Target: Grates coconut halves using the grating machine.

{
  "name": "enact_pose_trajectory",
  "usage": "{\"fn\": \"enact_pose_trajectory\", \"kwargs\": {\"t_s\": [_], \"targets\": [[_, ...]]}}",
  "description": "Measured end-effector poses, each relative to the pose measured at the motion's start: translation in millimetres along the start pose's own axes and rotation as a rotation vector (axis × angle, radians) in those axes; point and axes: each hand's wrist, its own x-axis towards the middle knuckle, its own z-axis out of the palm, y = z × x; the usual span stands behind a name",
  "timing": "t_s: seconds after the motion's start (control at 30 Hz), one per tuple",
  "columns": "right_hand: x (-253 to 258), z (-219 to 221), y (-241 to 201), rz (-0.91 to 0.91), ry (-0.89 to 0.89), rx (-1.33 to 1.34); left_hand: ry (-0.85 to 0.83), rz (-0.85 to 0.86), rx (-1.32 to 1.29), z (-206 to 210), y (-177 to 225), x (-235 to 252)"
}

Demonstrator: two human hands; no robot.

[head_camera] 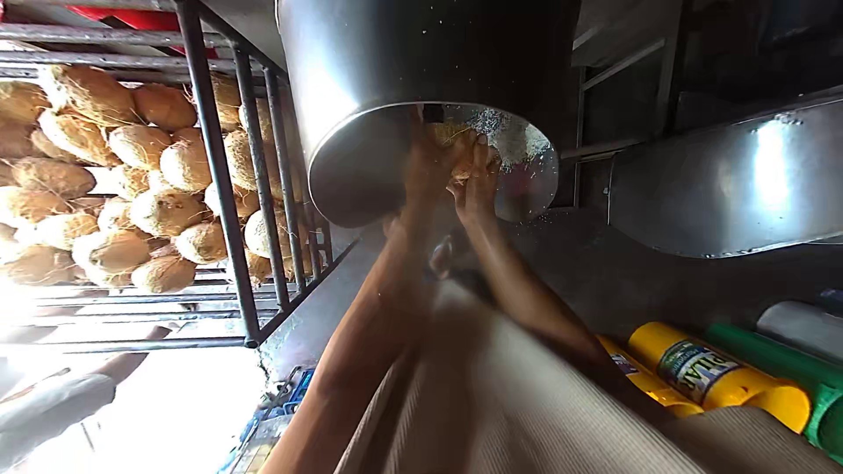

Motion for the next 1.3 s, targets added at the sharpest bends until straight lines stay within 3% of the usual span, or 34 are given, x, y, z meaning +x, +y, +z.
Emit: {"fn": "enact_pose_trajectory", "kwargs": {"t_s": [0.27, 0.37, 0.43, 0.5, 0.57, 0.63, 0.7, 0.83, 0.93, 1.03, 1.13, 1.23, 1.3], "targets": [[-36, 10, -15, 0.050, -0.028, -0.145, -0.046, 0.033, -0.103, -12, -4, 10], [-5, 25, 2, 0.017, 0.021, -0.108, -0.050, 0.110, -0.210, -17, -36, 21], [0, 29, 8, -0.045, 0.012, -0.165, -0.138, -0.007, -0.331, -24, -61, 22], [-12, 10, 14, -0.135, -0.081, -0.295, -0.238, -0.233, -0.521, -34, -65, 0], [-33, -34, 22, -0.306, -0.224, -0.602, -0.322, -0.339, -0.788, -45, -65, -41], [-51, -75, 38, -0.437, -0.304, -0.840, -0.208, -0.357, -1.042, -35, -86, -65], [-64, -88, 55, -0.462, -0.330, -0.855, -0.057, -0.357, -1.123, -23, -105, -76], [-54, -36, 46, -0.189, -0.215, -0.518, -0.053, -0.259, -0.862, -35, -103, -70], [-44, 12, 9, -0.056, -0.090, -0.204, -0.046, -0.196, -0.667, -44, -56, -54], [-41, 23, -33, -0.011, 0.012, -0.145, -0.095, -0.085, -0.674, -27, -5, -36], [-20, 11, -21, 0.040, 0.057, -0.154, -0.131, -0.100, -0.554, -4, -24, -15], [-17, 23, 0, 0.062, 0.043, -0.144, -0.236, -0.165, -0.317, -25, -69, -19], [-16, 22, 13, -0.006, -0.016, -0.151, -0.289, -0.190, -0.408, -33, -76, -8]]}}
